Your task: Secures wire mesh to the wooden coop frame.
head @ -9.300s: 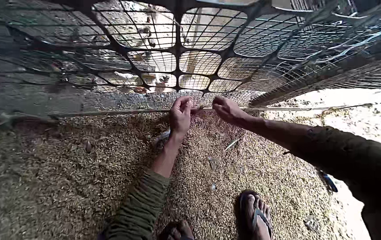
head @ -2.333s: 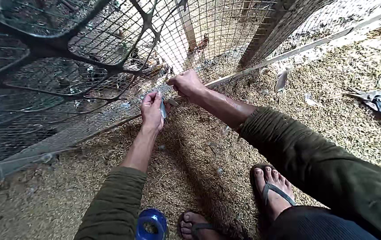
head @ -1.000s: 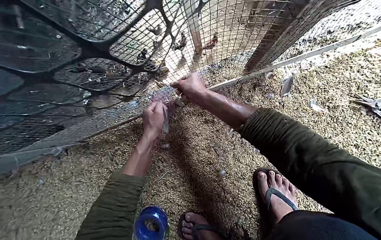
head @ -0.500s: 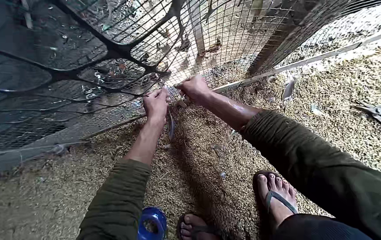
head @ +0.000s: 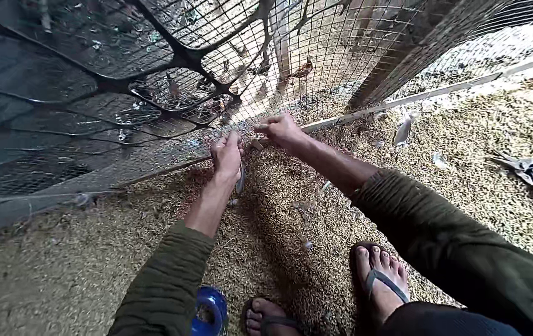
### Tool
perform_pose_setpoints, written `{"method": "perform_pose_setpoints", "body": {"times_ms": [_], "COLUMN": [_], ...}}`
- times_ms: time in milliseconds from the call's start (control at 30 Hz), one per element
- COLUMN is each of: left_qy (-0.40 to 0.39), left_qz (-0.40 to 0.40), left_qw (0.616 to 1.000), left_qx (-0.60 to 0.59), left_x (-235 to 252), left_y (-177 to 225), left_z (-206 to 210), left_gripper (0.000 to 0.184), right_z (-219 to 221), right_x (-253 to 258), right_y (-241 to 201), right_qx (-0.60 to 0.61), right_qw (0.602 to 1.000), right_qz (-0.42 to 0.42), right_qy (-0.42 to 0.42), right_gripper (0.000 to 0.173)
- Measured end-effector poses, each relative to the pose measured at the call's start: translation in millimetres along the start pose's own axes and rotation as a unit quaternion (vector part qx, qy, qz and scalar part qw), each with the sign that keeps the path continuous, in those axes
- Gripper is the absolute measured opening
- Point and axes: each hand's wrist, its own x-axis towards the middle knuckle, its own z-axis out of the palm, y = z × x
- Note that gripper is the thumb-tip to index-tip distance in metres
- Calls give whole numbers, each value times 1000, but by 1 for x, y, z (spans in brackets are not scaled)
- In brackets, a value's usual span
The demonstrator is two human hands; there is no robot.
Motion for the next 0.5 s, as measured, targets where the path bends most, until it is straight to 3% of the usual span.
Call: {"method": "perform_pose_setpoints", "body": {"times_ms": [300,500], "left_qy": [-94,-77], "left_qz": [-75,-79], "left_qw": [992,992], "left_qx": [-29,-63], "left_x": [-48,-57], "left_y": [-6,-18], "left_z": [-9,3], "left_gripper": [22,22], "right_z": [10,16], "right_x": [-31,-38], "right_y": [36,42], "right_qx": [-66,-22], "right_qw": [990,994], "right_qz": [-112,-77], "right_qy": [-57,-76], "right_gripper": [35,44]}}
